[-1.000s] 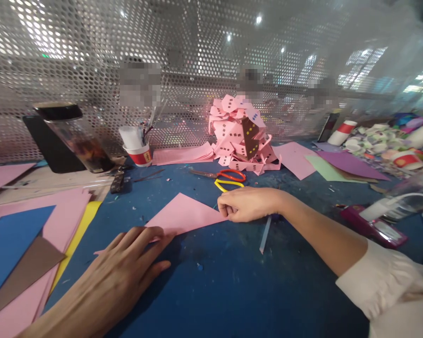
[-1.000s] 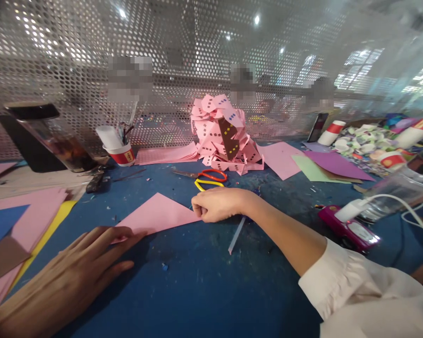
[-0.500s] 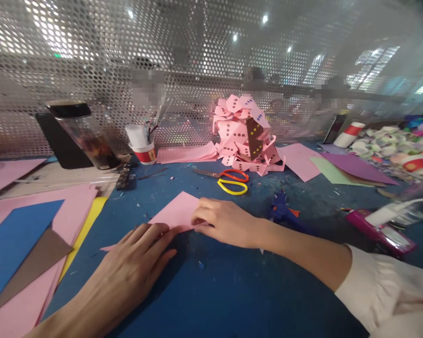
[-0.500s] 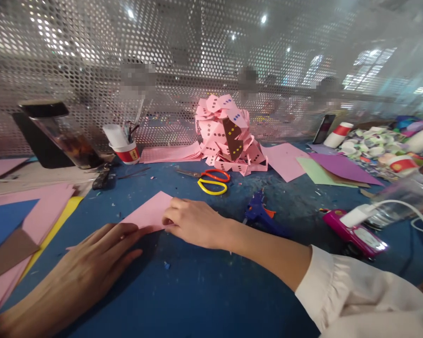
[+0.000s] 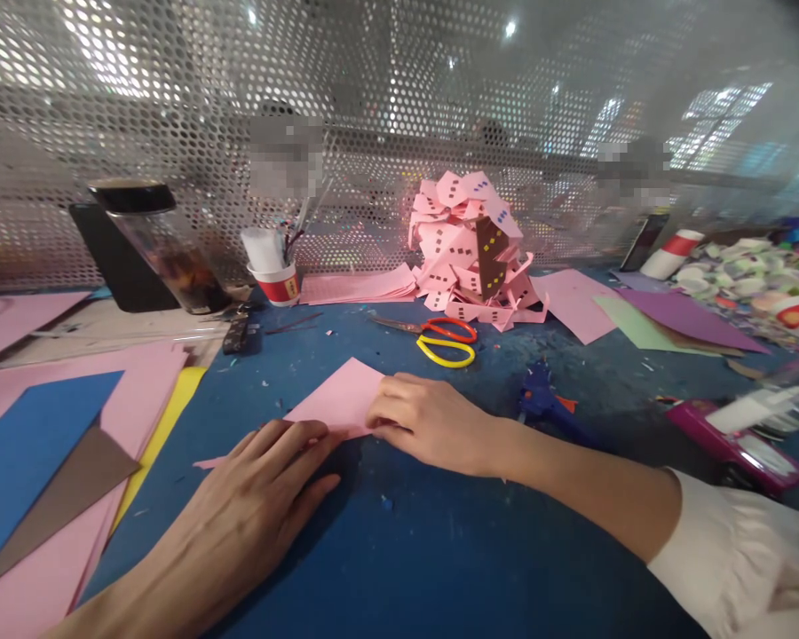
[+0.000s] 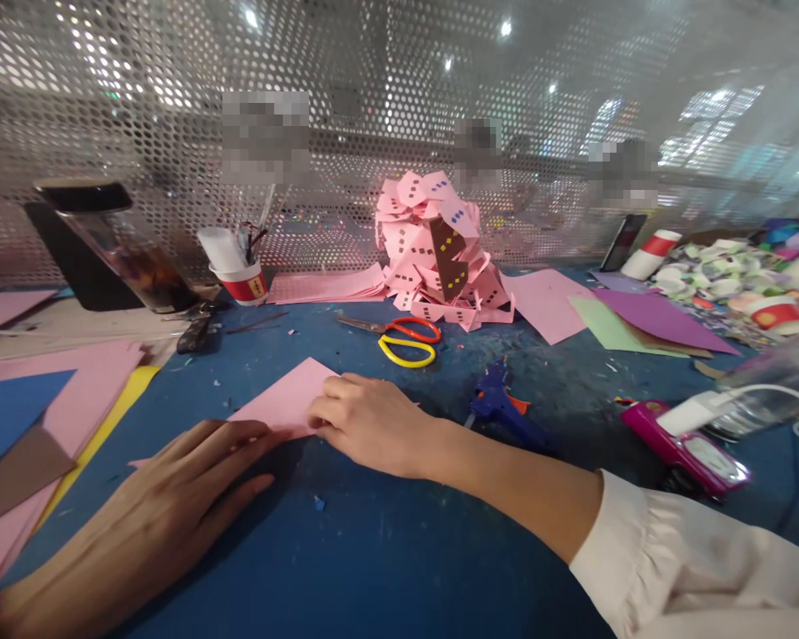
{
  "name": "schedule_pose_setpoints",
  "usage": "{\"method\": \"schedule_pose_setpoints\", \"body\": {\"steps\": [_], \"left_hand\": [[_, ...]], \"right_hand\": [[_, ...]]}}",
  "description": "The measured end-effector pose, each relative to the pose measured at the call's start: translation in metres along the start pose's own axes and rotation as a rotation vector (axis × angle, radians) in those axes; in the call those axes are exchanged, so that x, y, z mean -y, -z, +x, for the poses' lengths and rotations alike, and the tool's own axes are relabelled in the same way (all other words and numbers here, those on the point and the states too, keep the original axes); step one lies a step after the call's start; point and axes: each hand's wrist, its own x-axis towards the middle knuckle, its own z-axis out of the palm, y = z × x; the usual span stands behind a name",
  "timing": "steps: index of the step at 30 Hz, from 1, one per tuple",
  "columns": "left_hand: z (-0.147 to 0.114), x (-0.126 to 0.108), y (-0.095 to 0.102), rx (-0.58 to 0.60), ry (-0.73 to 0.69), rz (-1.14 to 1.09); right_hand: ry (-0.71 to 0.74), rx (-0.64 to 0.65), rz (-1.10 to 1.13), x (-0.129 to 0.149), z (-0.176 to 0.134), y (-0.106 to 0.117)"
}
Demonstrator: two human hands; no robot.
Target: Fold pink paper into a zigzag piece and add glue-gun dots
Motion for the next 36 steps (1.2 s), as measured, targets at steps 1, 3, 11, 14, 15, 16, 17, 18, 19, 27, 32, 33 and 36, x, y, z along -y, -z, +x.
{"method": "schedule_pose_setpoints", "body": {"steps": [1, 3, 11, 14, 15, 16, 17, 18, 19, 27, 32, 33, 36], "left_hand": [[0.000, 0.000, 0.000, -0.007, -0.007, 0.000], [0.000, 0.000, 0.001, -0.018, -0.021, 0.005], [-0.003, 0.003, -0.004, -0.014, -0.056, 0.045], [-0.002, 0.002, -0.002, -0.018, -0.062, 0.058], [-0.002, 0.002, -0.001, -0.019, -0.066, 0.062], [-0.001, 0.001, 0.000, -0.018, -0.070, 0.065], [0.000, 0.001, 0.001, -0.015, -0.073, 0.067], [0.001, 0.001, 0.002, -0.009, -0.075, 0.068], [0.001, 0.001, 0.002, -0.002, -0.079, 0.068], [0.002, 0.002, -0.001, -0.014, -0.073, 0.043], [0.006, 0.003, 0.001, 0.014, 0.038, -0.120], [0.008, 0.003, 0.001, 0.018, 0.069, -0.158], [0.018, 0.001, 0.001, 0.030, 0.168, -0.251]], "right_hand": [[0.008, -0.001, -0.015, 0.001, 0.000, 0.000], [0.027, 0.000, -0.043, 0.002, 0.000, -0.001], [0.138, 0.019, -0.190, 0.002, -0.001, -0.003], [0.190, 0.033, -0.265, 0.003, -0.001, -0.003], [0.201, 0.037, -0.282, 0.004, 0.000, -0.002], [0.210, 0.040, -0.296, 0.004, 0.000, -0.002], [0.217, 0.044, -0.307, 0.005, 0.001, -0.001], [0.222, 0.048, -0.315, 0.005, 0.001, 0.000], [0.228, 0.052, -0.320, 0.005, 0.002, 0.001], [0.121, -0.005, -0.181, 0.007, 0.003, -0.002], [-0.116, -0.118, 0.018, 0.007, 0.008, -0.018], [-0.135, -0.122, 0.032, 0.007, 0.009, -0.020], [-0.163, -0.127, 0.046, 0.007, 0.010, -0.023]]}}
